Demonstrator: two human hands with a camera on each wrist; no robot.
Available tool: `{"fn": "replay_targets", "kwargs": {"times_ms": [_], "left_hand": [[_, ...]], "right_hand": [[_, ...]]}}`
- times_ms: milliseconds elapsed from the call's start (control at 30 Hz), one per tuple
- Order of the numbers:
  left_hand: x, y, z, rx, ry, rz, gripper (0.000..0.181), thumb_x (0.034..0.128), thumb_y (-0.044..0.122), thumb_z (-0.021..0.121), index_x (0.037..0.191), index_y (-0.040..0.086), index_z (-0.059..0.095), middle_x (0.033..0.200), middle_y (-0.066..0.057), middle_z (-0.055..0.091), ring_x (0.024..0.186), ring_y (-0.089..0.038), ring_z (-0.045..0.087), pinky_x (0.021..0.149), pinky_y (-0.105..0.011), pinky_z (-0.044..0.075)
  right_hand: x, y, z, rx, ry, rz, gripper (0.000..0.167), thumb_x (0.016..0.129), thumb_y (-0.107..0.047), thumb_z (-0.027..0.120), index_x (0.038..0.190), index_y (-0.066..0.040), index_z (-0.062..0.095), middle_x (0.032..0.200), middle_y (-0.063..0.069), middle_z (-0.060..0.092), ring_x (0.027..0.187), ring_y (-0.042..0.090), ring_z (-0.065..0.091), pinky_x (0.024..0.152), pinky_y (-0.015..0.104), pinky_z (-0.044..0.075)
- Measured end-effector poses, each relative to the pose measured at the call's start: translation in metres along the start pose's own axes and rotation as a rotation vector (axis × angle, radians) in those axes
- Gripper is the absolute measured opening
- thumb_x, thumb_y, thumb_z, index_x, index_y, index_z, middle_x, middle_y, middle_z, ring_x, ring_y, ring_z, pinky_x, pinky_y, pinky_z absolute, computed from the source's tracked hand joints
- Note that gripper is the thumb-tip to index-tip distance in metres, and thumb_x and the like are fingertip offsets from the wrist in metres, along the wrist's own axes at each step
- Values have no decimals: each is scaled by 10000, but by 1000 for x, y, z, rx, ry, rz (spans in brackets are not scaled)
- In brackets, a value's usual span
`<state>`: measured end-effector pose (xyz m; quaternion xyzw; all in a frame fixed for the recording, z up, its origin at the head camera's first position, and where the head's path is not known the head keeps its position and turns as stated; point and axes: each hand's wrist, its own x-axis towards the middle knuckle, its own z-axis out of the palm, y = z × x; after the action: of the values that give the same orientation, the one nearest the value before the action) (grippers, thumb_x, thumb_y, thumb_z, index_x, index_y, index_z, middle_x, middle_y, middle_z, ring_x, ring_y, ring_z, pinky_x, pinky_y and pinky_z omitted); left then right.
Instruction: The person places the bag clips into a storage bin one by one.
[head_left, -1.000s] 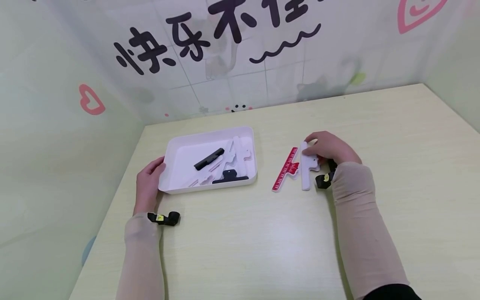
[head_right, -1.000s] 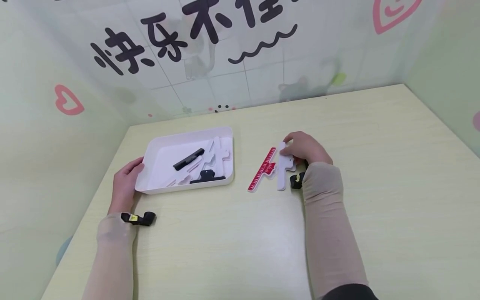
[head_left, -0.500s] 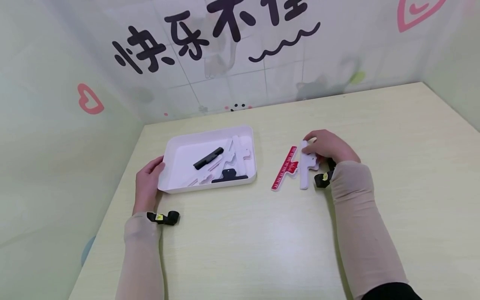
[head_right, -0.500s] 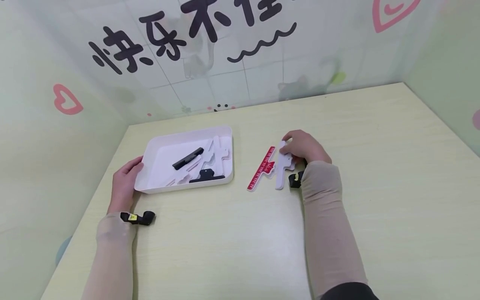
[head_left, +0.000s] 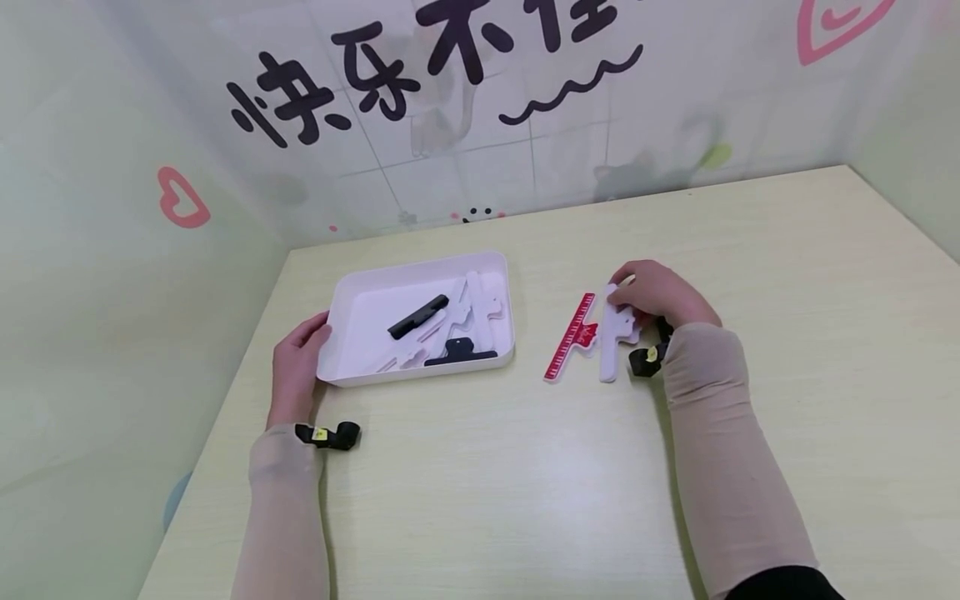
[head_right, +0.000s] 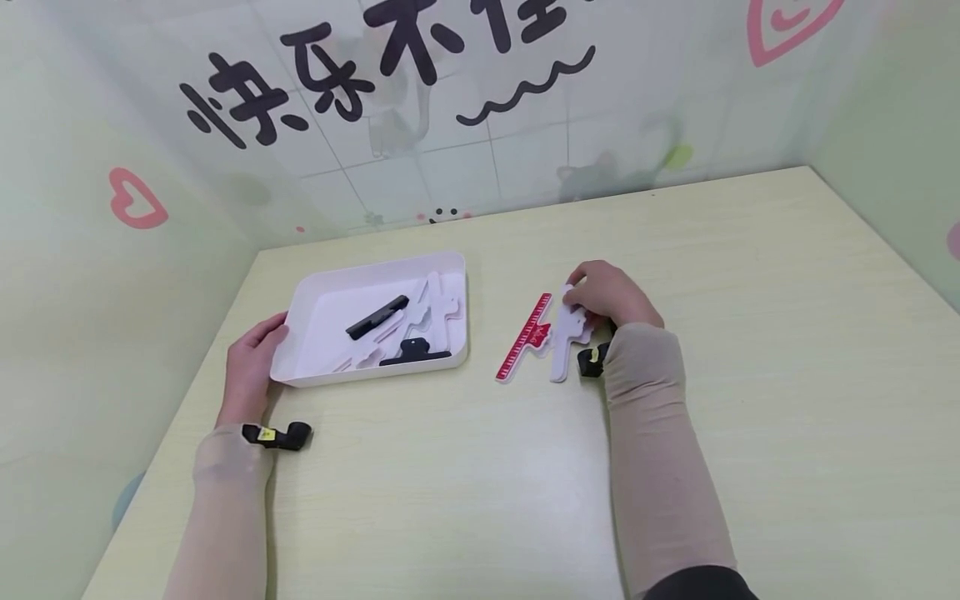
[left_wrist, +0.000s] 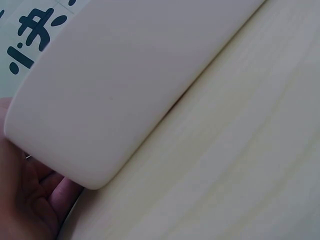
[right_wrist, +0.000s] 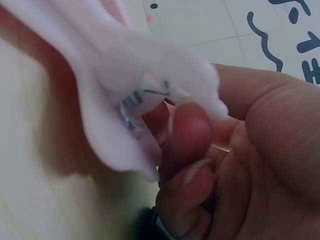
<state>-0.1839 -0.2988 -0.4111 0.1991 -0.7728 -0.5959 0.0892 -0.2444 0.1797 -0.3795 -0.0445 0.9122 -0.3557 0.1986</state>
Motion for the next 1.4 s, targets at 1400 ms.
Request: {"fn": "replay_targets", "kwargs": {"times_ms": [1400], "left_hand": [[-2,1,0,-7,-11,4,385,853,397,570,1223,293,554,1305,73,458,1130,-123,438,879,-251,396]], "right_hand": [[3,-3,2,189,-70,-52,378,857,-216,591,1197,-83,492,953,132,558,674,189,583,647,293,490]]}}
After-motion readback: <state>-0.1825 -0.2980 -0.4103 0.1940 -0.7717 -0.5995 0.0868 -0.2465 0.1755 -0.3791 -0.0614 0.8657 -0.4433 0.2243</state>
